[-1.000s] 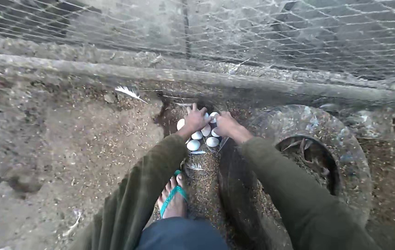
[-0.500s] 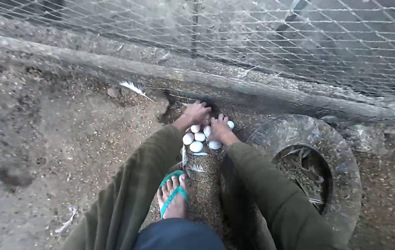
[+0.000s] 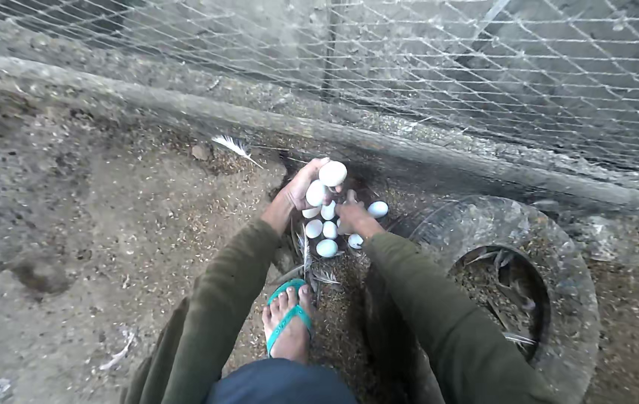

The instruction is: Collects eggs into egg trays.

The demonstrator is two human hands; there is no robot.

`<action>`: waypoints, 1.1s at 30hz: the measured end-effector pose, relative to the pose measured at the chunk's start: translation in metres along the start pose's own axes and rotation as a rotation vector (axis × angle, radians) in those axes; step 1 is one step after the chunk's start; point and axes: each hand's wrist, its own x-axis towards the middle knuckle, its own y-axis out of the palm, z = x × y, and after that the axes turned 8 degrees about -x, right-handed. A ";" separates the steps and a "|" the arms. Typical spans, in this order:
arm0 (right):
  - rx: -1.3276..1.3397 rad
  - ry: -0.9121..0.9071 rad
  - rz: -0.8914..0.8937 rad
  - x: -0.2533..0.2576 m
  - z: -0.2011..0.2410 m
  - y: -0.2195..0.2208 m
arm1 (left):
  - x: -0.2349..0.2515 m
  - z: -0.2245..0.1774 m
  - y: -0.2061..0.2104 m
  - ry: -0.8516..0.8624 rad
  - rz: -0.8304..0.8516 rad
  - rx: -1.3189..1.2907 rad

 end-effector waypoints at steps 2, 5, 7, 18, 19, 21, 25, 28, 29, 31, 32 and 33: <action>0.038 0.004 -0.008 -0.001 0.000 0.004 | -0.001 -0.003 -0.005 0.026 0.101 -0.061; 0.085 0.014 -0.018 -0.004 0.000 0.010 | -0.004 -0.009 -0.006 0.032 0.148 -0.079; 0.102 0.020 -0.003 -0.006 0.000 0.010 | -0.005 -0.014 -0.001 0.025 0.065 -0.002; 0.502 0.113 -0.014 0.004 -0.015 0.009 | 0.003 0.001 0.018 -0.512 -0.576 1.737; 0.568 0.139 -0.037 0.005 -0.013 0.010 | 0.004 0.007 0.019 -0.574 -0.629 1.787; 0.696 0.197 -0.077 0.002 -0.005 0.010 | 0.006 0.017 0.020 -0.657 -0.700 1.836; 0.805 0.273 -0.163 -0.002 0.015 0.012 | 0.006 0.032 0.019 -0.711 -0.765 1.846; 0.725 0.249 -0.204 -0.006 0.022 0.009 | 0.007 0.034 0.020 -0.743 -0.746 1.853; 0.690 0.248 -0.196 -0.006 0.023 0.008 | 0.007 0.033 0.022 -0.744 -0.740 1.861; 0.653 0.258 -0.183 -0.005 0.023 0.005 | 0.008 0.030 0.026 -0.750 -0.729 1.869; 0.649 0.263 -0.185 -0.004 0.023 0.005 | 0.009 0.027 0.026 -0.762 -0.731 1.863; 0.648 0.264 -0.182 -0.004 0.023 0.005 | 0.009 0.023 0.025 -0.762 -0.739 1.854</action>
